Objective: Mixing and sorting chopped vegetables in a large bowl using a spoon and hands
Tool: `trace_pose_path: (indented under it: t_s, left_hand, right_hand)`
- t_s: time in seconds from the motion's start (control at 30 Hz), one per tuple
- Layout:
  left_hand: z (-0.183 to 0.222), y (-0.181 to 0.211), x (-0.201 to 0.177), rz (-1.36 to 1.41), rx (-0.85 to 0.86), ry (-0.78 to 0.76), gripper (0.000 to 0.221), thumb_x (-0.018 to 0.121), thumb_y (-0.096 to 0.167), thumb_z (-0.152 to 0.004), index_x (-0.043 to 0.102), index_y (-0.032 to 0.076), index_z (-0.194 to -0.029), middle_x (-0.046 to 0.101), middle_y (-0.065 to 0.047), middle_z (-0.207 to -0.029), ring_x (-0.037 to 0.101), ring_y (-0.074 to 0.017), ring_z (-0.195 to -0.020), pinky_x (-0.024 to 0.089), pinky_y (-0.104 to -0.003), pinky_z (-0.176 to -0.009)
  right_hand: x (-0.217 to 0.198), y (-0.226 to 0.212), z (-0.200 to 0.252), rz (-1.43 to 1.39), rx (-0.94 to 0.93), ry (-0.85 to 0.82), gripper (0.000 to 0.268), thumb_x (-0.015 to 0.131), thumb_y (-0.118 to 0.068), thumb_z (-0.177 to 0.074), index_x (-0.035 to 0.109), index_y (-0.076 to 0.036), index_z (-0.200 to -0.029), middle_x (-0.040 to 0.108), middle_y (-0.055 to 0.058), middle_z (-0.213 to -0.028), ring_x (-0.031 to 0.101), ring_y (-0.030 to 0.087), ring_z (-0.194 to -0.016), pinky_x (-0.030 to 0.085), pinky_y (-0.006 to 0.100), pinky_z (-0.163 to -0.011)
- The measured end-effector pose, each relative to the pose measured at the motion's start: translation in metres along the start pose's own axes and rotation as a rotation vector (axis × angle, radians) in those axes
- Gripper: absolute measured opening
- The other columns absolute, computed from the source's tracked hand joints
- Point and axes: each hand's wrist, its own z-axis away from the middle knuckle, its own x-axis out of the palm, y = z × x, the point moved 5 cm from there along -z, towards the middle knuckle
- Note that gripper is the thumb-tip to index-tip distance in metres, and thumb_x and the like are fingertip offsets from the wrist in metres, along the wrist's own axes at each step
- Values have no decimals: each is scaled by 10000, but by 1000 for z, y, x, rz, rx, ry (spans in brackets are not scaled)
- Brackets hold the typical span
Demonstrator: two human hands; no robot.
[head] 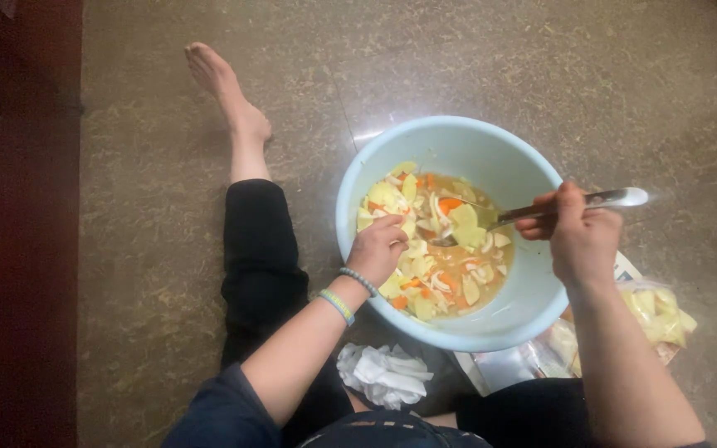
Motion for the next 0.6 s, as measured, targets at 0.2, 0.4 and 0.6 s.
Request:
trace_pose_path:
  t_s: [0.2, 0.4, 0.6]
  left_hand:
    - [-1, -23, 10, -129, -52, -29, 75, 696, 219, -644, 638, 217, -692, 599, 35, -986, 584, -234, -902, 488, -308, -761]
    - [-9, -14, -5, -73, -74, 68, 119, 736, 230, -608, 636, 214, -669, 628, 45, -904, 603, -212, -848, 502, -288, -703]
    - [-9, -17, -8, -77, -75, 47, 125, 723, 127, -582, 627, 161, -654, 625, -1, -918, 598, -244, -842, 508, -311, -700]
  right_hand:
    - [31, -38, 33, 227, -617, -57, 236, 446, -96, -921, 561, 38, -764, 546, 178, -542, 555, 232, -430, 452, 298, -397]
    - [44, -65, 57, 453, -929, -15, 156, 485, -66, -869, 602, -42, -768, 583, 69, -667, 574, 173, -477, 449, 245, -384]
    - [60, -71, 68, 480, -1023, -20, 133, 495, -49, -861, 587, -34, -766, 561, 84, -658, 557, 253, -503, 441, 289, -415]
